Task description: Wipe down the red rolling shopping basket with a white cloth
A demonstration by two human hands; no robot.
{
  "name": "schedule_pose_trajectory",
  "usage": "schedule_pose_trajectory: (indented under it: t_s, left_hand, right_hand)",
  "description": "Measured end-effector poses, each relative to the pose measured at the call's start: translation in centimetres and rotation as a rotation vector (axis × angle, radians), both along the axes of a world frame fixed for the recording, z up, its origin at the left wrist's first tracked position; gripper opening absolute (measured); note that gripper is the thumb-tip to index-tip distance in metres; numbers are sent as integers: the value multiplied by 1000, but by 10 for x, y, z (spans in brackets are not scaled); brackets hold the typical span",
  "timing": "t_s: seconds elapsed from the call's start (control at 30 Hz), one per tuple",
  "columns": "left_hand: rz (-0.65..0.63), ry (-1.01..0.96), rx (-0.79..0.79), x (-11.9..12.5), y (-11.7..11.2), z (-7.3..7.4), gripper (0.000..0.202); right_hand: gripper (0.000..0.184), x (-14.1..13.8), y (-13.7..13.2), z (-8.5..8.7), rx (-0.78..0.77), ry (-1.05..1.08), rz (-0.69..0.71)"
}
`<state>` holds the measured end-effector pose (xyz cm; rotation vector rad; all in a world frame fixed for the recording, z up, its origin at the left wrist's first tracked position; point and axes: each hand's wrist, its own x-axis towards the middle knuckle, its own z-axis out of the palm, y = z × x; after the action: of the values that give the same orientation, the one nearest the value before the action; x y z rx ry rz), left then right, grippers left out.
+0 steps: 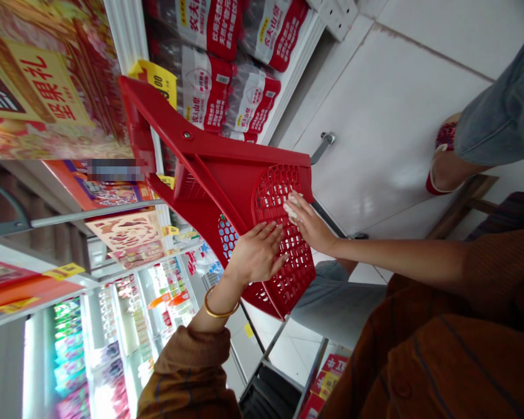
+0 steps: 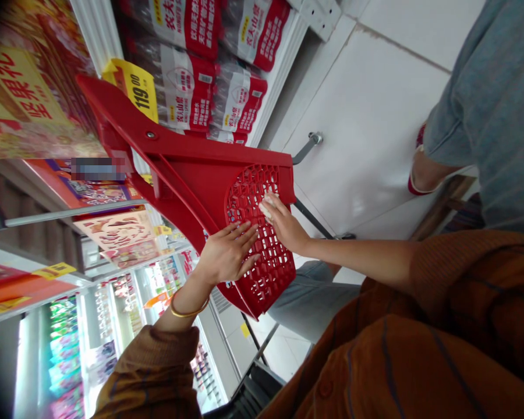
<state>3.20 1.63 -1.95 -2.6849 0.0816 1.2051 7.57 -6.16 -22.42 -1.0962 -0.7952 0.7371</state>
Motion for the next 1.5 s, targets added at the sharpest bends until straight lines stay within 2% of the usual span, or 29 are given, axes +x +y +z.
schedule_pose_trajectory:
  t_s: [0.1, 0.17, 0.5, 0.73, 1.13, 1.5]
  left_hand:
    - [9, 44, 15, 2, -1, 0, 56]
    - [12, 62, 21, 4, -1, 0, 57]
    - [24, 128, 52, 5, -3, -2, 58]
    - [11, 120, 62, 1, -3, -4, 59]
    - [37, 71, 34, 0, -3, -5, 54]
    - [63, 112, 79, 6, -8, -7, 54]
  right_hand:
    - [65, 0, 14, -5, -44, -7, 37]
    - [67, -6, 13, -7, -34, -27, 74]
    - [72, -47, -42, -14, 88, -120, 195]
    - [75, -51, -69, -21, 99, -172, 370]
    - [55, -39, -63, -15, 119, -157, 316]
    - [51, -30, -55, -18, 88, -63, 230]
